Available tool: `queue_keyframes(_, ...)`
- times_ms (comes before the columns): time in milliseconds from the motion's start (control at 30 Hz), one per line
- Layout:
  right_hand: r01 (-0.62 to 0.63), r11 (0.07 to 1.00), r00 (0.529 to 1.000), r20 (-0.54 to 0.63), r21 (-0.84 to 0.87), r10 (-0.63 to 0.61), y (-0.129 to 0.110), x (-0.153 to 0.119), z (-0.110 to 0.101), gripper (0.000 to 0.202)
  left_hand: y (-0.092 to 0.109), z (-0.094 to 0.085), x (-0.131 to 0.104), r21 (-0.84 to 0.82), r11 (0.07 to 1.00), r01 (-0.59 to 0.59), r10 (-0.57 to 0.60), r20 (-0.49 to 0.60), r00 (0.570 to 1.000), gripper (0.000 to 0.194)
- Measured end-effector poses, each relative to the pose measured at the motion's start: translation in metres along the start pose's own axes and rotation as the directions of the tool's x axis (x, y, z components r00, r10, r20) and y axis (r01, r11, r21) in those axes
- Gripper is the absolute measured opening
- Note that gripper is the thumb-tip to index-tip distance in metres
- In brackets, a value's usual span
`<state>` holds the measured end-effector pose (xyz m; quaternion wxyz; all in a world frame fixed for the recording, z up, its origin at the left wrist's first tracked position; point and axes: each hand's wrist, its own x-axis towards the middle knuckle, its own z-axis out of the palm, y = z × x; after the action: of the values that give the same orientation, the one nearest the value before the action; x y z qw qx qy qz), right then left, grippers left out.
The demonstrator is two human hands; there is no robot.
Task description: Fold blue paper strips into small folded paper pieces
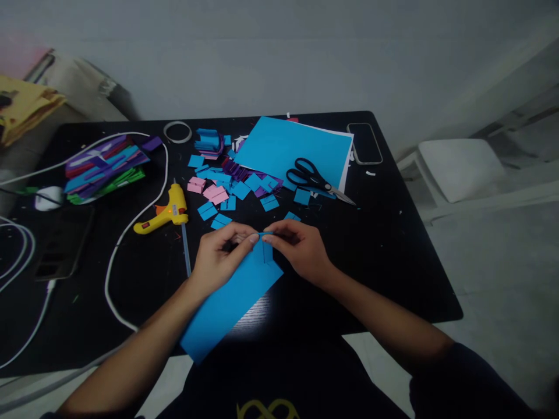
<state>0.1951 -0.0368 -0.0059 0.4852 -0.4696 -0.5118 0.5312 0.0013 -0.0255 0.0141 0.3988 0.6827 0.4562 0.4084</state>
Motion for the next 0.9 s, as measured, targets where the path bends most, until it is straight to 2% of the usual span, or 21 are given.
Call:
queue_keyframes(300, -0.173, 0.98, 0.985, 0.026, 0.104, 0.171, -0.004, 0.004, -0.002, 0.029, -0.008, 0.002, -0.001, -0.054, 0.991, 0.118, -0.121, -0.048, 0.991, 0.011)
queue_keyframes(467, -0.187, 0.969, 0.981, -0.026, 0.162, 0.194, -0.004, 0.006, -0.003, 0.033, -0.013, 0.009, -0.005, -0.183, 0.977, 0.109, -0.118, -0.034, 0.992, 0.029)
queue_keyframes(533, -0.191, 0.963, 0.977, -0.056, 0.192, 0.206, -0.004, 0.007, -0.003, 0.034, -0.013, 0.011, -0.005, -0.203, 0.974, 0.1, -0.109, -0.034, 0.993, 0.03)
queue_keyframes(633, -0.241, 0.939, 0.966, -0.032, 0.245, 0.256, -0.005, 0.007, -0.003, 0.038, -0.01, 0.01, -0.005, -0.146, 0.986, 0.084, -0.095, -0.065, 0.993, 0.023)
queue_keyframes(767, -0.32, 0.907, 0.947, 0.077, 0.273, 0.311, -0.007, 0.008, -0.004, 0.041, -0.007, 0.006, -0.004, -0.041, 0.996, 0.083, -0.087, -0.11, 0.99, 0.017)
queue_keyframes(900, -0.366, 0.9, 0.929, 0.158, 0.235, 0.336, -0.009, 0.008, -0.005, 0.038, -0.01, 0.002, -0.004, 0.053, 0.997, 0.062, -0.057, -0.092, 0.994, 0.016)
